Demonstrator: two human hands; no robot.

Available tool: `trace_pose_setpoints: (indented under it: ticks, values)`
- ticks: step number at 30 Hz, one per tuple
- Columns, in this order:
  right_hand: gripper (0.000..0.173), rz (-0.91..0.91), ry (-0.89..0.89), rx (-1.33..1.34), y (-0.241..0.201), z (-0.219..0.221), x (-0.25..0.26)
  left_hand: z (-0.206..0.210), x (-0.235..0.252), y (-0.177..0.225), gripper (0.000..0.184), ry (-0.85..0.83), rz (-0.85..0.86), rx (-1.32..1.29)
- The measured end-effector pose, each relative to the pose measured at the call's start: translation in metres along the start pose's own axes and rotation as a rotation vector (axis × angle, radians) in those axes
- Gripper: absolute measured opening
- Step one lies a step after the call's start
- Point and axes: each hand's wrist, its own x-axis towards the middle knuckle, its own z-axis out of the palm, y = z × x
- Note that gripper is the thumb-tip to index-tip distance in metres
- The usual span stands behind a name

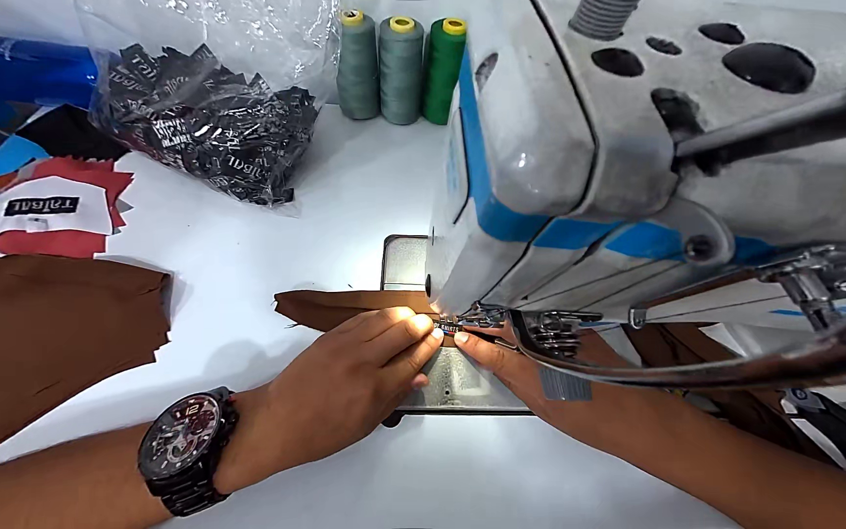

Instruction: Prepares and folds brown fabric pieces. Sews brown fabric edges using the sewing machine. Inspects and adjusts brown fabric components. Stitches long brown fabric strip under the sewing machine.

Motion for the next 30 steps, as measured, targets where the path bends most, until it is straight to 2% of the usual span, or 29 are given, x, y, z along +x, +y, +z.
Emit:
trace_pose_setpoints:
  ticks: [6, 15, 30]
  values:
    - [0.029, -0.021, 0.028, -0.019, 0.000, 0.000, 0.000, 0.001, 0.000, -0.001, 0.040, -0.012, -0.022, -0.013]
    - [0.020, -0.024, 0.036, -0.055, -0.005, -0.013, 0.002, 0.001, 0.002, 0.000, 0.044, -0.030, -0.032, -0.011]
    - [0.022, -0.030, 0.048, -0.118, -0.008, -0.014, 0.002, 0.001, 0.002, -0.002, 0.045, -0.046, -0.047, -0.036]
